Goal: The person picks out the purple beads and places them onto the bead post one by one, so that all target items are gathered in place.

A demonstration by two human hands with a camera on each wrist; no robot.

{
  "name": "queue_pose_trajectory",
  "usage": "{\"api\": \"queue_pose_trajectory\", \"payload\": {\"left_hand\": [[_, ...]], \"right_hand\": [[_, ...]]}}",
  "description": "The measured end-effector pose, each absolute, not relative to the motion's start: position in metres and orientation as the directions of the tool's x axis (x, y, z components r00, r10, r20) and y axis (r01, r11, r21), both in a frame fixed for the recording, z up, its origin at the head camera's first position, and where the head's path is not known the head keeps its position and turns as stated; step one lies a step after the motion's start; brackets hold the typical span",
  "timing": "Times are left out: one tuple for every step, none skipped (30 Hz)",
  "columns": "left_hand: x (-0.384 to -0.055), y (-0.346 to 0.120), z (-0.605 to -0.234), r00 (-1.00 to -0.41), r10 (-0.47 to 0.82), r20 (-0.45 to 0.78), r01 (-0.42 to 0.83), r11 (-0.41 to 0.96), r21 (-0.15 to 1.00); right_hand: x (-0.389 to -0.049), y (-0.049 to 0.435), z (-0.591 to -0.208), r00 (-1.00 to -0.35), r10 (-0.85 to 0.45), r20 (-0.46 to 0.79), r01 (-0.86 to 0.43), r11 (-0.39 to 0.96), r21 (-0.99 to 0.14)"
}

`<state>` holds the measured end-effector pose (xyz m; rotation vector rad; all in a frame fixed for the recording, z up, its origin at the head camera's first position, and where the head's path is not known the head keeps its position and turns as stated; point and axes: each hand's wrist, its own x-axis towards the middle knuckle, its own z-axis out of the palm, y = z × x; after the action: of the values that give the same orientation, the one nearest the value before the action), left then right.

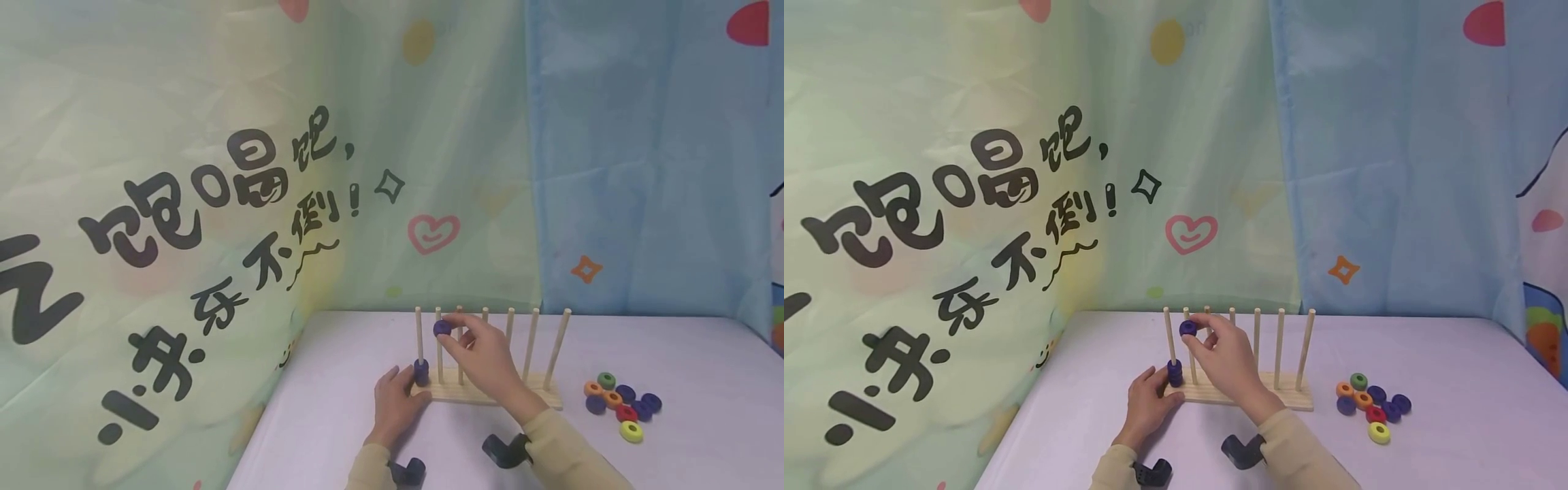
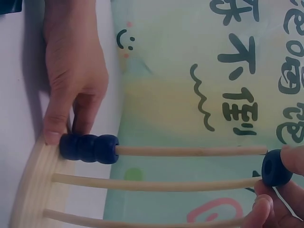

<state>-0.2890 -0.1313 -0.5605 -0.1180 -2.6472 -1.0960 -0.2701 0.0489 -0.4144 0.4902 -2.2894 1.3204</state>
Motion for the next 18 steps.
{"api": "queue_pose_trajectory", "payload": {"left_hand": [[-0.289,-0.131,-0.561,-0.958,-0.026,0.287,0.184,0.710,0.680],[-0.289,-0.131,-0.560,-0.957,-0.025,0.290,0.187,0.711,0.678],[-0.288,-0.132,-0.560,-0.955,-0.024,0.294,0.191,0.711,0.677],[-0.288,-0.132,-0.560,-0.955,-0.023,0.297,0.193,0.712,0.675],[-0.288,-0.132,-0.560,-0.955,-0.021,0.297,0.194,0.712,0.675],[-0.288,-0.132,-0.560,-0.955,-0.021,0.297,0.194,0.712,0.675],[-0.289,-0.132,-0.560,-0.955,-0.020,0.296,0.194,0.713,0.674],[-0.289,-0.132,-0.560,-0.955,-0.021,0.297,0.194,0.713,0.673],[-0.289,-0.132,-0.561,-0.953,-0.018,0.302,0.198,0.715,0.671],[-0.290,-0.132,-0.562,-0.953,-0.017,0.303,0.200,0.716,0.669],[-0.290,-0.132,-0.563,-0.953,-0.015,0.304,0.202,0.716,0.668],[-0.290,-0.132,-0.563,-0.952,-0.015,0.307,0.204,0.717,0.667],[-0.290,-0.132,-0.564,-0.951,-0.013,0.308,0.206,0.717,0.666],[-0.290,-0.132,-0.564,-0.950,-0.012,0.312,0.209,0.718,0.664],[-0.290,-0.132,-0.564,-0.951,-0.012,0.310,0.208,0.719,0.663],[-0.290,-0.132,-0.564,-0.951,-0.012,0.309,0.206,0.718,0.665],[-0.290,-0.132,-0.564,-0.952,-0.015,0.307,0.204,0.717,0.667],[-0.289,-0.132,-0.563,-0.952,-0.019,0.305,0.200,0.716,0.669]], "right_hand": [[-0.270,0.048,-0.413,-0.831,-0.083,0.550,-0.516,0.483,-0.708],[-0.271,0.047,-0.411,-0.826,-0.086,0.557,-0.522,0.488,-0.700],[-0.271,0.047,-0.409,-0.821,-0.088,0.564,-0.528,0.492,-0.692],[-0.272,0.046,-0.407,-0.817,-0.089,0.570,-0.533,0.493,-0.687],[-0.272,0.045,-0.405,-0.814,-0.089,0.574,-0.537,0.493,-0.685],[-0.273,0.044,-0.403,-0.815,-0.090,0.573,-0.536,0.494,-0.685],[-0.273,0.044,-0.402,-0.815,-0.089,0.573,-0.535,0.495,-0.684],[-0.274,0.043,-0.400,-0.815,-0.089,0.573,-0.535,0.495,-0.685],[-0.275,0.043,-0.399,-0.813,-0.089,0.575,-0.537,0.493,-0.684],[-0.275,0.042,-0.398,-0.810,-0.089,0.580,-0.543,0.489,-0.683],[-0.275,0.041,-0.397,-0.809,-0.091,0.581,-0.545,0.486,-0.683],[-0.276,0.041,-0.396,-0.806,-0.093,0.584,-0.549,0.485,-0.680],[-0.277,0.040,-0.395,-0.802,-0.096,0.590,-0.555,0.485,-0.676],[-0.277,0.040,-0.394,-0.797,-0.100,0.596,-0.562,0.483,-0.671],[-0.278,0.039,-0.394,-0.794,-0.103,0.600,-0.568,0.481,-0.668],[-0.280,0.038,-0.393,-0.793,-0.107,0.600,-0.570,0.478,-0.668],[-0.280,0.038,-0.393,-0.796,-0.109,0.596,-0.568,0.477,-0.671],[-0.282,0.037,-0.392,-0.800,-0.112,0.590,-0.565,0.473,-0.676]]}}
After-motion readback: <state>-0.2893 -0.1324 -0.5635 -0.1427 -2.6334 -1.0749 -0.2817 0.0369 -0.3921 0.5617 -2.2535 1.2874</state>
